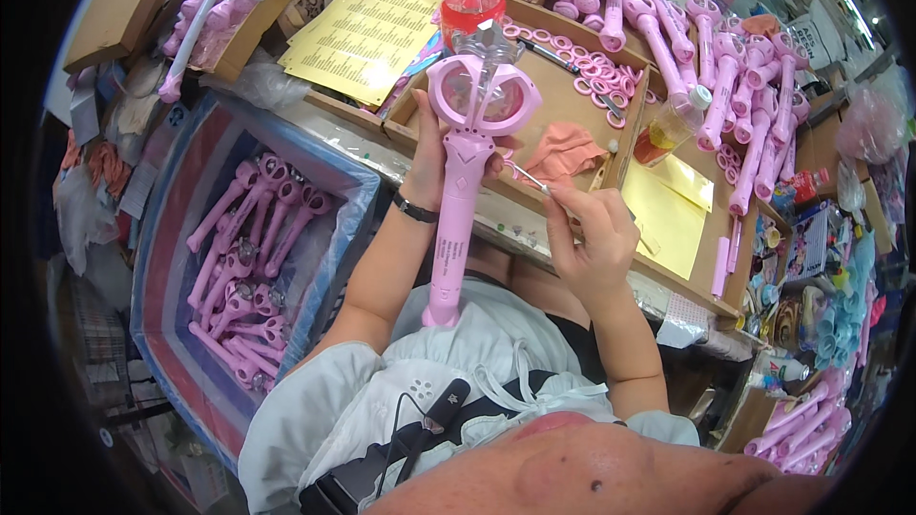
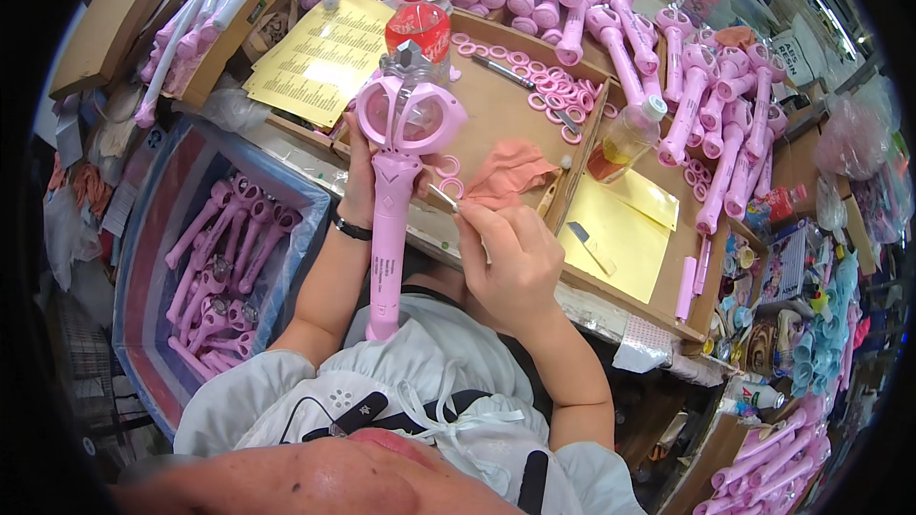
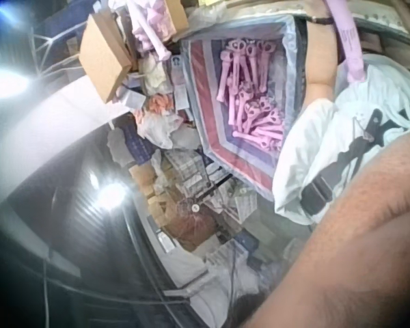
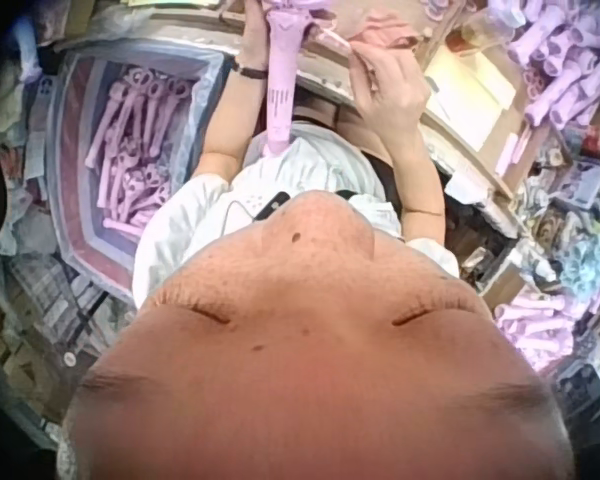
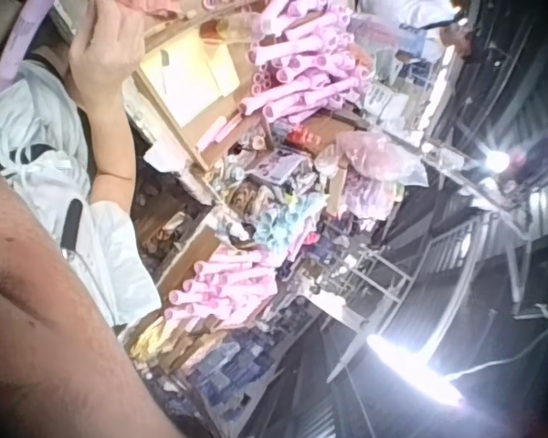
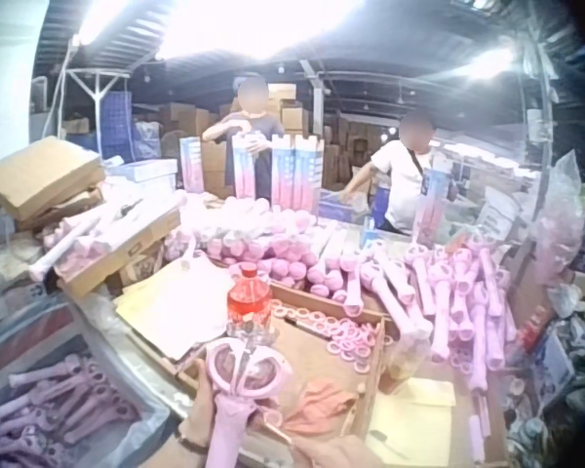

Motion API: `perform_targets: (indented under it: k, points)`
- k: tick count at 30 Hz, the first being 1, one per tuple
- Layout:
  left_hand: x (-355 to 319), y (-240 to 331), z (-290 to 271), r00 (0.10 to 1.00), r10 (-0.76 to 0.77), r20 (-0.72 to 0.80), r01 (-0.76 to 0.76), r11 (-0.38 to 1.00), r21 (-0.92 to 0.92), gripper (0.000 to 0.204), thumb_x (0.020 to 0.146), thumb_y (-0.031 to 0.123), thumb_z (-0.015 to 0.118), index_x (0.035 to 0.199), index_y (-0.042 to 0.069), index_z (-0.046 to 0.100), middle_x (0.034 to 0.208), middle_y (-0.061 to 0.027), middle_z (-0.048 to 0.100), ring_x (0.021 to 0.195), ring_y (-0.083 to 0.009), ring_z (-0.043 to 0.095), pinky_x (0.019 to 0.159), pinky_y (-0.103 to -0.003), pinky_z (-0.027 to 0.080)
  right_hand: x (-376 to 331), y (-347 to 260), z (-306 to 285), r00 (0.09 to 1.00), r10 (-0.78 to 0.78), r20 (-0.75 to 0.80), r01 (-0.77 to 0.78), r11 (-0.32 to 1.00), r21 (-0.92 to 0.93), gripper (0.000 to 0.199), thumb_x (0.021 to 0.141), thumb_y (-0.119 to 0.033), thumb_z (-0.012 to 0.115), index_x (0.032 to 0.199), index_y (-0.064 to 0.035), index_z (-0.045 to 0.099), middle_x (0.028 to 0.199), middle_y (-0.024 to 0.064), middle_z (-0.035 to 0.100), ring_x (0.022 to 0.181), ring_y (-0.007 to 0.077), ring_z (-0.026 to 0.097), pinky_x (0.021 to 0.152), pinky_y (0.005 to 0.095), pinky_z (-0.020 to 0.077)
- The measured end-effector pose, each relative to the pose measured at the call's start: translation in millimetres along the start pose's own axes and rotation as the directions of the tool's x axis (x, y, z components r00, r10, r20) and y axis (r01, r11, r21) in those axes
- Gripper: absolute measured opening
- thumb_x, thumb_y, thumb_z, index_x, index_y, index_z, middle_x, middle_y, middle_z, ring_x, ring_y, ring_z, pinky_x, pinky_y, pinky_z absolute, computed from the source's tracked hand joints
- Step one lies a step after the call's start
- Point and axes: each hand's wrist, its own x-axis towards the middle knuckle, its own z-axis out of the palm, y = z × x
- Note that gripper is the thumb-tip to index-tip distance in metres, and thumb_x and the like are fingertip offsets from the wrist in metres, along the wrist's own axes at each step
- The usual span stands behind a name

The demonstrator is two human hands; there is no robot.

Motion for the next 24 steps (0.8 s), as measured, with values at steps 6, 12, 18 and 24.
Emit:
perform_targets:
  k: [6,12,18,24]
  points:
    - [-6,-3,6,1.0,0.012,0.018,-0.011,0.997,-0.073,0.1,0.075,0.086,0.018,0.127,0.006,0.049,0.094,-0.021,0.066,0.058,-0.0166,0.065,0.046,-0.023,0.052,6,-7,13,0.997,-0.069,0.014,0.07,0.997,-0.018,0.021,0.072,-0.005,0.072,0.091,-0.0071,0.063,0.071,0.0042,0.054,0.058,0.02,0.054,0.05,0.0303,0.0428]
    - [-11,0,23,0.999,0.051,-0.015,-0.05,0.997,0.056,0.095,0.077,0.084,0.018,0.129,0.009,0.046,0.098,-0.0185,0.066,0.064,-0.013,0.063,0.052,-0.023,0.05,15,-5,19,0.99,-0.139,-0.001,0.138,0.981,-0.133,0.019,0.074,-0.006,0.07,0.09,-0.0073,0.062,0.069,0.004,0.051,0.057,0.0192,0.053,0.05,0.0307,0.0424]
    - [-17,-6,22,0.993,0.095,-0.071,-0.088,0.991,0.104,0.089,0.08,0.081,0.02,0.118,0.006,0.05,0.084,-0.0087,0.063,0.065,-0.0127,0.06,0.056,-0.025,0.05,22,-7,17,0.986,-0.144,0.084,0.158,0.969,-0.191,0.016,0.074,-0.007,0.069,0.088,-0.0073,0.062,0.068,0.0038,0.049,0.059,0.0189,0.052,0.05,0.0308,0.0419]
    - [-24,-8,17,0.98,0.192,-0.051,-0.169,0.941,0.293,0.085,0.082,0.078,0.025,0.114,0.004,0.05,0.081,-0.0054,0.06,0.068,-0.0108,0.058,0.057,-0.023,0.048,19,-5,17,0.995,-0.075,0.061,0.084,0.983,-0.164,0.016,0.074,-0.008,0.071,0.087,-0.0077,0.062,0.066,0.0042,0.049,0.056,0.0202,0.052,0.05,0.0312,0.0416]
